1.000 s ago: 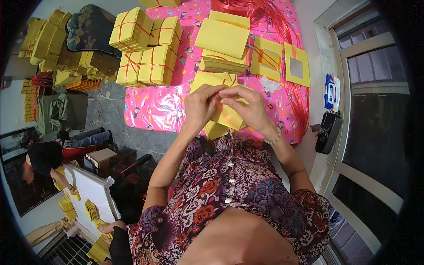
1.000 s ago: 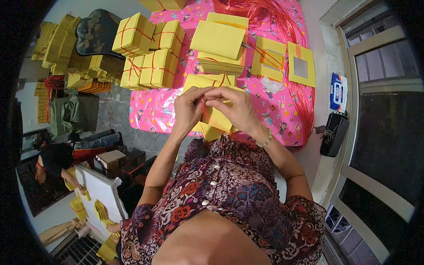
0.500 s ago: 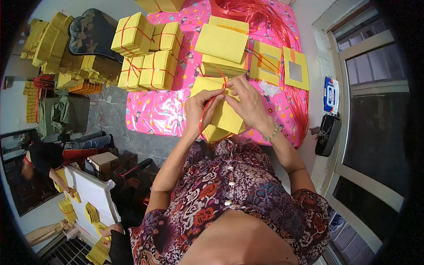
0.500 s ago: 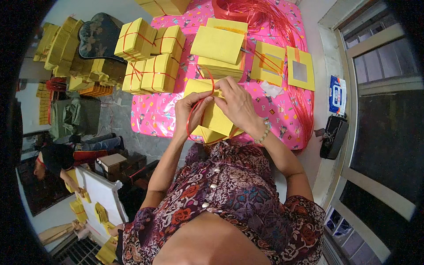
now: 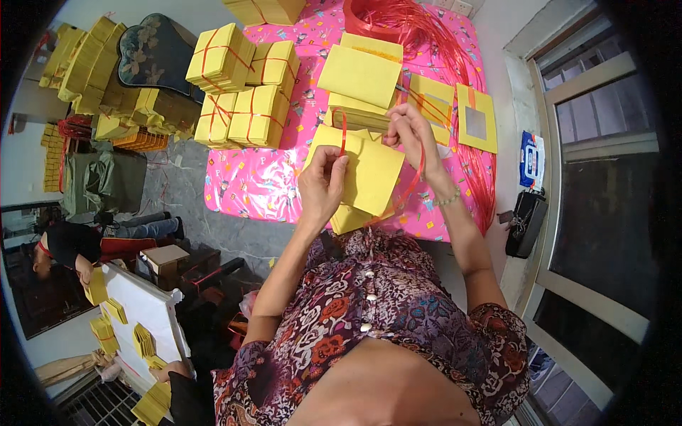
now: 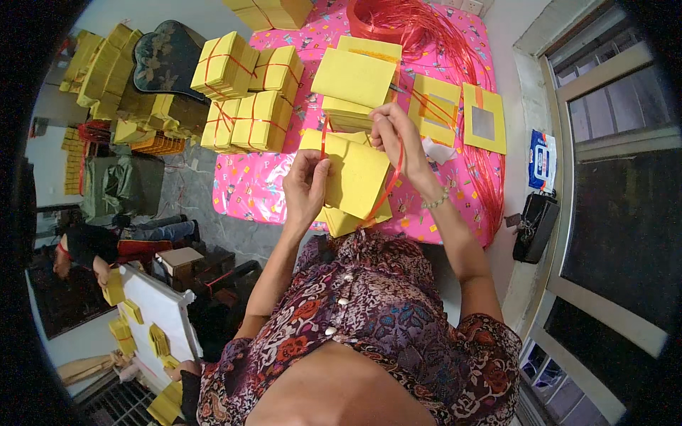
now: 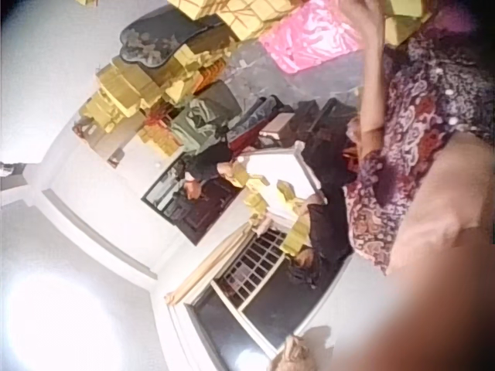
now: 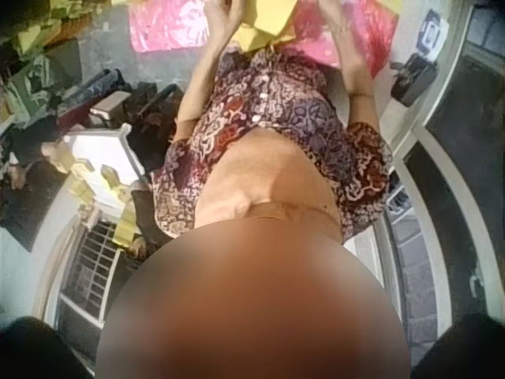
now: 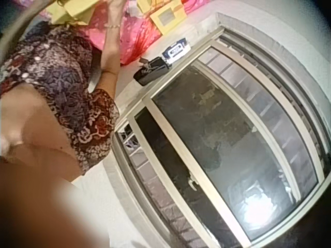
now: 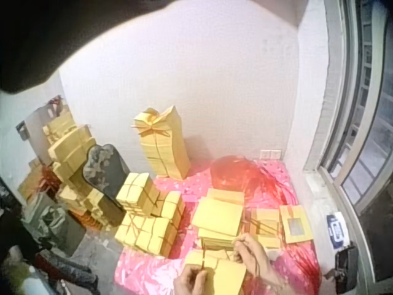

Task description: Stacking sheets of yellow paper and bundling them together with red string.

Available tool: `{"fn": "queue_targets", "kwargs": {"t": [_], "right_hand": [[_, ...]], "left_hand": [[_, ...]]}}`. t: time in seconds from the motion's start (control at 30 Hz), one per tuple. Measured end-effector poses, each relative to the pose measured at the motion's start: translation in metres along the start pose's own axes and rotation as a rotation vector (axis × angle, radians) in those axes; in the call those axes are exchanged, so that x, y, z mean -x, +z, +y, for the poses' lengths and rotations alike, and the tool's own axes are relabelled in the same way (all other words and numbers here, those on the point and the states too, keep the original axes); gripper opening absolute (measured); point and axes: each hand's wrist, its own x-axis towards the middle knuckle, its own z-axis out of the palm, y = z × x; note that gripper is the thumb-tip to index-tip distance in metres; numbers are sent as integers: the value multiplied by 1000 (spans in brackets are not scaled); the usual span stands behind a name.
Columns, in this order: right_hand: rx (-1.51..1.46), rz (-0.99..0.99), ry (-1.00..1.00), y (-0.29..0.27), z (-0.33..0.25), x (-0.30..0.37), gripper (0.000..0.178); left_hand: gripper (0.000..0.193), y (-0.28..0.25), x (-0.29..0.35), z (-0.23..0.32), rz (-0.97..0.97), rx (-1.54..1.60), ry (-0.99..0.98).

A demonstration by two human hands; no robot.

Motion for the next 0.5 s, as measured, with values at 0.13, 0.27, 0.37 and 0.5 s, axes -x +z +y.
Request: {"fn": "queue_targets", "kwargs": {"t": [0.13, 0.27, 0.37, 0.5], "right_hand": [[452, -206, -94, -9, -9, -8, 23], [709, -399, -232, -4, -15, -18, 29], [669, -480, -201, -1, -17, -23, 28], [680, -516, -160, 0, -16, -26, 31]], "left_hand": [[9, 1, 3, 1, 15, -52, 28], [8, 2, 4, 0, 35, -6, 48], [8, 1, 4, -4, 33, 18, 46], [7, 2, 5, -8, 48, 201, 15]]}}
